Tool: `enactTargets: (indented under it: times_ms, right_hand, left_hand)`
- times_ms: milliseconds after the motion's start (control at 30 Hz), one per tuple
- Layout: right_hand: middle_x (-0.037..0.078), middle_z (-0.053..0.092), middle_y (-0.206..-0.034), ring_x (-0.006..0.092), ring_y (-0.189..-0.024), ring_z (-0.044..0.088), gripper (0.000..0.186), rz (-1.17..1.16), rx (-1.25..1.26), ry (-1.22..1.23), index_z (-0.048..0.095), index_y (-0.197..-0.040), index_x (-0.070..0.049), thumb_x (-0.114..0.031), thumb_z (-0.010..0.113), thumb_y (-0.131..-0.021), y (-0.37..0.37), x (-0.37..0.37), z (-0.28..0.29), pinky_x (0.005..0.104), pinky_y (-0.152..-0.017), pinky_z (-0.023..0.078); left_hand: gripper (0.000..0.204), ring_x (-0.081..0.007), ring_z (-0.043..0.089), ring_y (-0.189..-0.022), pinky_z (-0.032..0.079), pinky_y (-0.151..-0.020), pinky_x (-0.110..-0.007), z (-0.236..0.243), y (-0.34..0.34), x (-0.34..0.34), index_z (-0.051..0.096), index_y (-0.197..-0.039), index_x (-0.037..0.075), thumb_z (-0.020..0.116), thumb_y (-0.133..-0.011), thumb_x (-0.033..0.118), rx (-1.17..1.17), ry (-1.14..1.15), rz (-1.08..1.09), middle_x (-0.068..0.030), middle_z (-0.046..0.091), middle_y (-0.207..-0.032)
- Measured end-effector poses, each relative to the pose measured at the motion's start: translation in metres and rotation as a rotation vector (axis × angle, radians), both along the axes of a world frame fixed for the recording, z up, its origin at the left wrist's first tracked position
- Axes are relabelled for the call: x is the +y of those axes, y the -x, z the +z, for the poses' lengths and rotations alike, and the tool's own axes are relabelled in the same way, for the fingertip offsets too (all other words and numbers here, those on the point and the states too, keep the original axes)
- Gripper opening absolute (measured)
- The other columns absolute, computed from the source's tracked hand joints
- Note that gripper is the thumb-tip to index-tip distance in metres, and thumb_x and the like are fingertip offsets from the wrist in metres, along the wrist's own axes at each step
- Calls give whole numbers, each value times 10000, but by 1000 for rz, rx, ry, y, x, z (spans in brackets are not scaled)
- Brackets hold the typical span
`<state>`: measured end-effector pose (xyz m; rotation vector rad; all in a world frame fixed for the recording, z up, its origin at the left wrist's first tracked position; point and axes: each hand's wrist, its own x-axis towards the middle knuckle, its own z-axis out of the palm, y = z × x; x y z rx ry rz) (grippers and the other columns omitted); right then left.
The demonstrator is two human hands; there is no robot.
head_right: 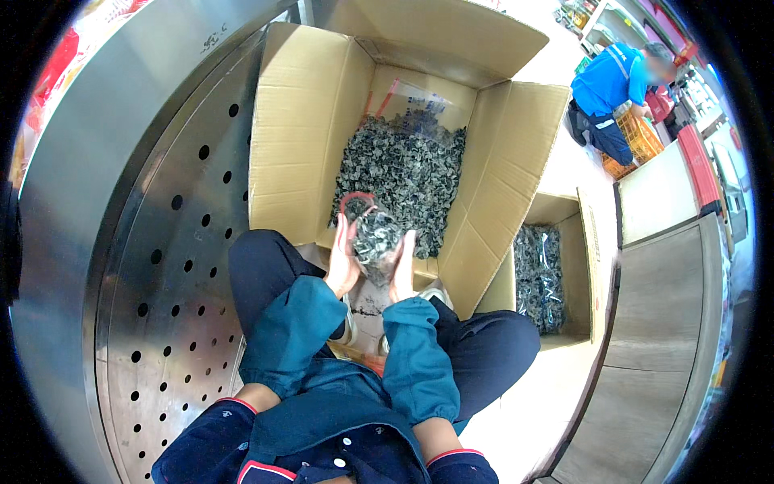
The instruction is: The person scoops small dark items from a large cardboard box into a clear plastic bag, then ties the bag closed and places it into a second box. The person repeats this scooping, tying, and placing process multiple times.
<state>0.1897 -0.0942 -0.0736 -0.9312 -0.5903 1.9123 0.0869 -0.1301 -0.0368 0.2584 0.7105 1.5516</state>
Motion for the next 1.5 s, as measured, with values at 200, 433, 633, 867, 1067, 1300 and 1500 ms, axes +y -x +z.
enactTargets:
  times_ms: [200, 433, 633, 867, 1067, 1300, 1500]
  right_hand:
    - [68, 550, -1118, 153, -983, 541, 450, -266, -26, 11, 475, -1179, -68, -411, 510, -890, -6, 14, -31, 300, -853, 440]
    - [28, 549, -1059, 92, -952, 488, 349, -202, -119, -183, 497, -1136, -20, -290, 518, -915, 10, 5, -45, 235, -847, 387]
    - [-47, 577, -783, 29, -638, 479, 287, -173, -49, 30, 585, -873, -48, -332, 550, -891, -3, 10, -32, 184, -590, 400]
    - [37, 574, -915, 86, -791, 517, 534, -249, 226, 237, 525, -1053, -46, -540, 458, -860, -18, 18, -48, 214, -714, 420]
    - [18, 511, -1203, 165, -1054, 503, 423, 68, 286, 39, 432, -1236, -76, -294, 547, -892, 14, -10, -43, 319, -879, 427]
    - [44, 569, -1103, 151, -991, 536, 388, 23, 179, -25, 470, -1187, -45, -203, 603, -859, -8, 0, -52, 318, -880, 429]
    - [60, 554, -1154, 190, -1061, 532, 390, 40, 386, -171, 465, -1201, -67, -269, 559, -882, -9, 5, -60, 364, -937, 413]
  left_hand:
    - [665, -233, 386, -1227, 296, -1039, -400, -15, -21, -13, 172, -1399, 83, 506, -895, 361, 211, -291, 32, -95, 390, -1333]
    - [670, -169, 571, -949, 467, -835, -306, -41, -1, 0, 417, -1164, 4, 784, -608, 74, 830, -118, 214, -90, 585, -1029]
    - [506, -162, 573, -954, 464, -842, -302, -16, 0, -12, 504, -1114, 14, 673, -653, -110, 621, -143, 180, -74, 581, -1048]
    - [467, -159, 577, -921, 473, -830, -298, -3, -11, -14, 504, -1100, 0, 675, -679, -108, 474, -136, 269, -77, 576, -1044]
    - [469, -165, 548, -989, 432, -884, -299, -20, -6, -10, 494, -1148, 24, 646, -721, -96, 615, -114, 378, -67, 567, -1089]
    - [545, -170, 548, -1017, 437, -887, -318, -7, -11, -19, 500, -1151, 26, 667, -653, -118, 460, -207, 160, -57, 571, -1097]
    - [697, -195, 513, -1060, 414, -905, -319, -7, 2, -17, 354, -1276, 29, 694, -671, -33, 415, -162, 77, -93, 487, -1211]
